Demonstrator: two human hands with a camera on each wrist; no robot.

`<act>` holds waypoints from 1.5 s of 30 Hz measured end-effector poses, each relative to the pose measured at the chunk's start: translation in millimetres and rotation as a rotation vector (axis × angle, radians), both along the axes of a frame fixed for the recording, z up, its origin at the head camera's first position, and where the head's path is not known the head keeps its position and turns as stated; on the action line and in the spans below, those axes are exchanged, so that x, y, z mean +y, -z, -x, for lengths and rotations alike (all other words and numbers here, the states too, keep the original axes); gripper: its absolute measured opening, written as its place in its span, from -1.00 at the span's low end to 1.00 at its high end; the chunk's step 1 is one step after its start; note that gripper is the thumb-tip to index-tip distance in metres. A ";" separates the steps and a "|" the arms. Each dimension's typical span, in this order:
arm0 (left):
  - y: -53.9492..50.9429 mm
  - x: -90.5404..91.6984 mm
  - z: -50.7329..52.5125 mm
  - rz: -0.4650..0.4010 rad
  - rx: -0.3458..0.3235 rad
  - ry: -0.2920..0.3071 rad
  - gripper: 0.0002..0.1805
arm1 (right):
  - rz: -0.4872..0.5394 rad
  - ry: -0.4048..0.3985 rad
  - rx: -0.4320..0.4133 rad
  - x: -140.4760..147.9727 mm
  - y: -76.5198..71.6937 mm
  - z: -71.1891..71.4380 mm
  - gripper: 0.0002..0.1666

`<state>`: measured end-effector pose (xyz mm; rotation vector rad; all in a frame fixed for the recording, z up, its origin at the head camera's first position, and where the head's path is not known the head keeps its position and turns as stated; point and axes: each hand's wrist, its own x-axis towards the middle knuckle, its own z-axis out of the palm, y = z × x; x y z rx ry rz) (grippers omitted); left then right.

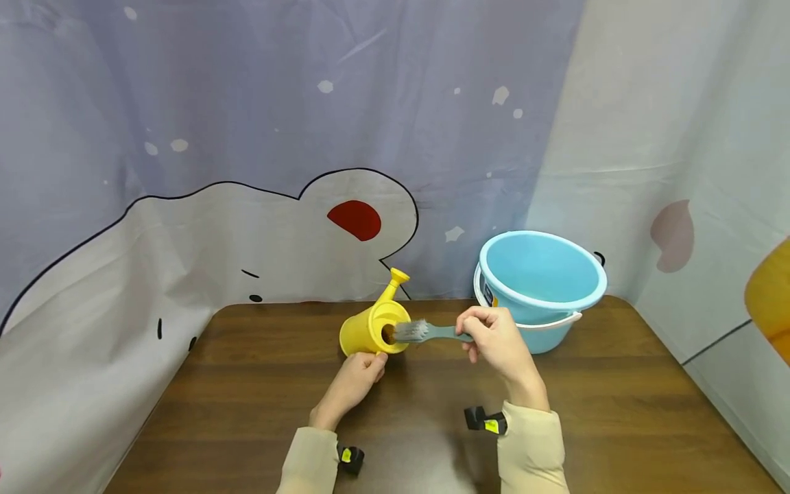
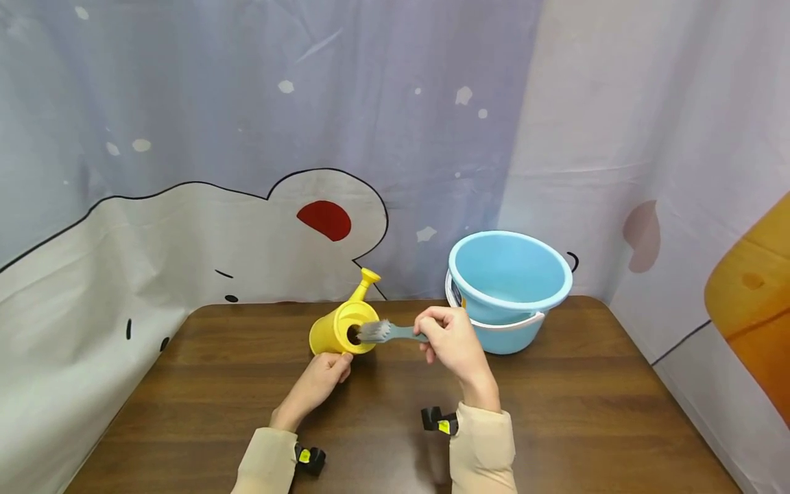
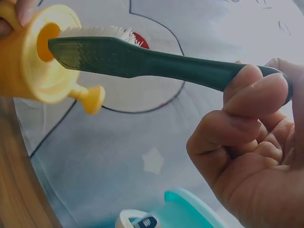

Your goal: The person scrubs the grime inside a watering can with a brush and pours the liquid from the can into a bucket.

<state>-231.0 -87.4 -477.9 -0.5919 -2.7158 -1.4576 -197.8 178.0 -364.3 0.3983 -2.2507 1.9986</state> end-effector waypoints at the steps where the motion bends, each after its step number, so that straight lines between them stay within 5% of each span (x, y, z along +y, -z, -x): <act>1: 0.1 -0.4 -0.3 -0.004 0.000 -0.003 -0.45 | 0.016 0.008 0.002 2.4 0.1 -0.3 -0.78; 9: 2.4 0.3 -1.7 -0.014 -0.016 0.004 -0.45 | 0.116 0.115 -0.015 11.6 15.3 3.9 -0.80; 19: 1.7 -0.1 -1.0 -0.027 -0.010 -0.008 -0.44 | 0.056 0.159 -0.173 -9.1 69.0 22.5 -0.79; 28: 3.3 0.8 -0.1 -0.064 -0.018 -0.001 -0.44 | -0.065 0.192 -0.243 -11.8 90.4 35.9 -0.74; 33: 2.8 0.8 -1.8 -0.068 -0.009 -0.002 -0.44 | -0.233 0.182 -0.276 -11.2 98.0 47.6 -0.78; 38: 6.3 2.2 -0.5 -0.087 0.011 0.001 -0.44 | -0.571 0.170 -0.208 -12.1 100.6 61.2 -0.87; 45: 6.7 3.6 1.2 -0.106 0.011 -0.008 -0.45 | -0.816 0.142 -0.232 -13.8 100.1 71.7 -0.69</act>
